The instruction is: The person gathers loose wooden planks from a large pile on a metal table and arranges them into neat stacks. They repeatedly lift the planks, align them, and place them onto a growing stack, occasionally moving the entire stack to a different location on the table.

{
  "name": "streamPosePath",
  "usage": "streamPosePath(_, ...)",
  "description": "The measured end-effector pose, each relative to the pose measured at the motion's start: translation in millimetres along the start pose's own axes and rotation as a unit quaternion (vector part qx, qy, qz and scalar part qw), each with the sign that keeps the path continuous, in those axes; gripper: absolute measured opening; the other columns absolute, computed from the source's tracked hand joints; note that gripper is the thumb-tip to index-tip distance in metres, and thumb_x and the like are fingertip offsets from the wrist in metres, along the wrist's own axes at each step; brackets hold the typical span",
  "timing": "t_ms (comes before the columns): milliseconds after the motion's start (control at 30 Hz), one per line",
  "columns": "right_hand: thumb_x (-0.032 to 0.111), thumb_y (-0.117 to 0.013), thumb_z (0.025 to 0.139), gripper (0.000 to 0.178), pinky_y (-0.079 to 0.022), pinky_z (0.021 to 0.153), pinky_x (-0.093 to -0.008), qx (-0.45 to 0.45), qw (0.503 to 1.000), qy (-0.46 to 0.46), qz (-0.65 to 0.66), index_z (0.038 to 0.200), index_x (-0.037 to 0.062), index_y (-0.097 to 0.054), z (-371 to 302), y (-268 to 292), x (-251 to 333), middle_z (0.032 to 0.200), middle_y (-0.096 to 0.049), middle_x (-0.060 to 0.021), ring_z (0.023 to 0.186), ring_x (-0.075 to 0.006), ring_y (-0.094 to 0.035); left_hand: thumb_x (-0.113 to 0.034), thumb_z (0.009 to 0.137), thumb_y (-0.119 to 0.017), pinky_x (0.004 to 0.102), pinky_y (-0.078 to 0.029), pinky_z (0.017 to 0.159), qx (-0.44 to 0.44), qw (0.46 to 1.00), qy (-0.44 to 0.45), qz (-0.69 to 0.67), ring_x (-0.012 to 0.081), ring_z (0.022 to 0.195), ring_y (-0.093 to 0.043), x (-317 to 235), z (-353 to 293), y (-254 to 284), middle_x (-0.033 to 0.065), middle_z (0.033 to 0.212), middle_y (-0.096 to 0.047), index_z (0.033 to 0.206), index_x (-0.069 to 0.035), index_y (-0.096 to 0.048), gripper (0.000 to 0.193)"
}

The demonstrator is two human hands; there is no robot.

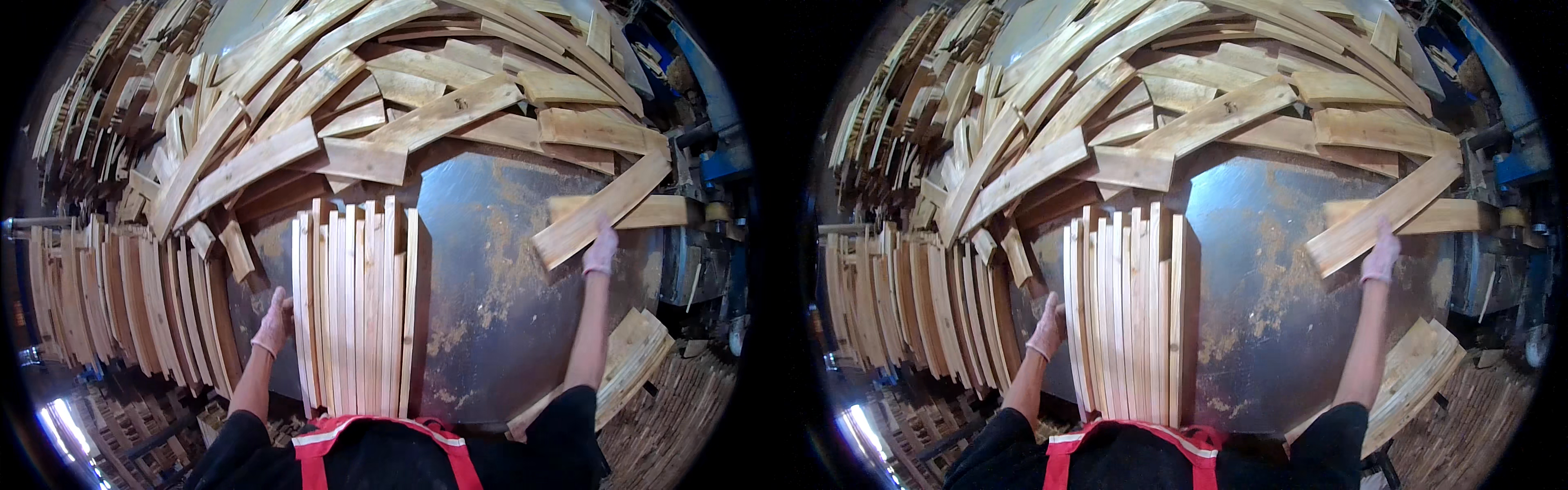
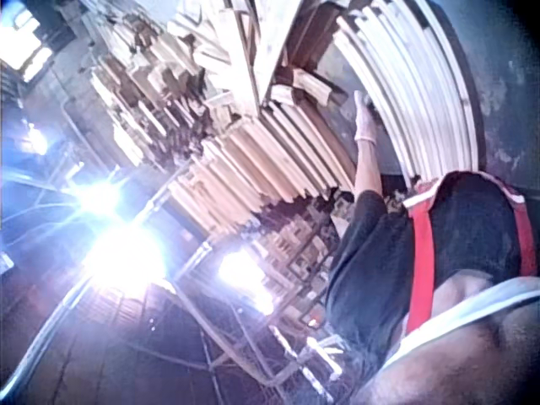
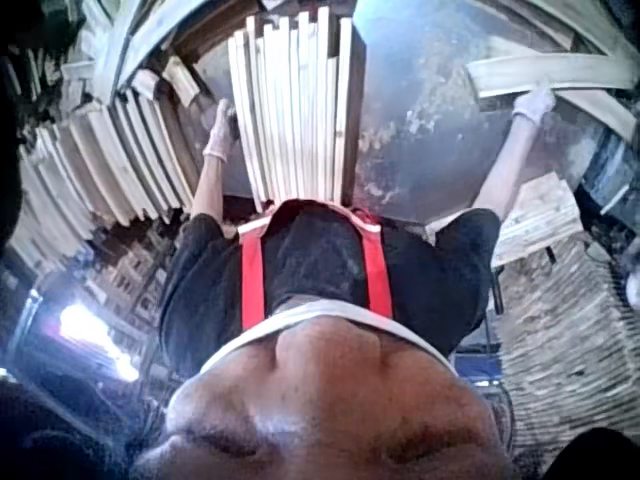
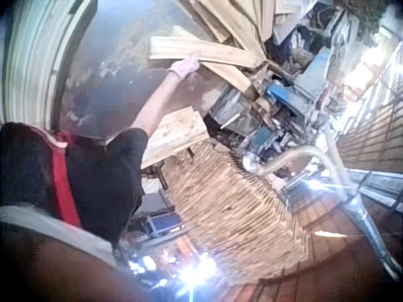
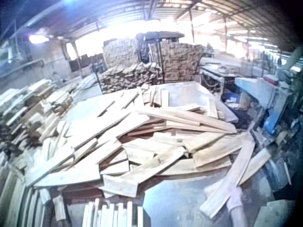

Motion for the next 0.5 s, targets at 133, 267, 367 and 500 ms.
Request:
streamPosePath(133,0.019,-0.075,0.092,0.05,-0.05,0.097,-0.0368,0.101,0.98,0.057,-0.161,0.132,-0.0053,-0.057,-186.0,-0.3,-26.7,0.118,-0.066,-0.0125,0.104,-0.0226,-0.061,-0.072,0.098,-0.047,0.0256,-0.037,0.055,0.008,1.0,0.03,-0.003,0.0082,0.055,-0.048,8.2,1.4,13.9,-0.0102,0.059,-0.049,0.068,-0.022,-0.057,0.059)
streamPosePath(267,0.031,-0.079,0.089,0.049,-0.053,0.092,-0.0411,0.14,0.91,0.015,-0.391,0.118,-0.0031,-0.058,-366.3,9.1,-35.5,0.112,-0.07,-0.0184,0.101,-0.0288,-0.066,-0.067,0.101,-0.041,0.0348,-0.048,0.091,-0.053,0.981,-0.063,0.175,0.0219,0.103,-0.063,-6.0,-10.8,-10.2,0.0114,0.121,-0.067,0.133,-0.005,-0.063,0.073)
streamPosePath(367,0.043,-0.082,0.08,0.067,-0.055,0.091,-0.0454,0.215,0.808,-0.042,-0.547,0.126,0.0033,-0.054,-453.4,-7.2,-53.9,0.113,-0.071,-0.0236,0.105,-0.037,-0.07,-0.066,0.102,-0.031,0.0398,-0.033,0.116,-0.099,0.968,-0.108,0.203,0.0338,0.141,-0.047,22.9,-0.9,-15.1,0.02,0.149,-0.054,0.15,-0.004,-0.048,0.081)
streamPosePath(500,0.042,-0.066,0.096,0.069,-0.046,0.107,-0.0438,0.345,0.781,0.191,-0.484,0.148,0.0018,-0.046,-468.9,-37.0,-91.8,0.14,-0.058,-0.0227,0.128,-0.0401,-0.057,-0.072,0.097,-0.042,0.0434,-0.038,0.112,-0.084,0.992,-0.035,0.086,0.0369,0.138,-0.05,24.7,-26.3,-41.0,0.0241,0.145,-0.056,0.152,-0.001,-0.045,0.09)
Point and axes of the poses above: each hand's wrist, its own z-axis towards the middle knuckle, its own y-axis out of the back of the hand, x = y × z, the point moved 2 cm from there along z, towards the middle knuckle
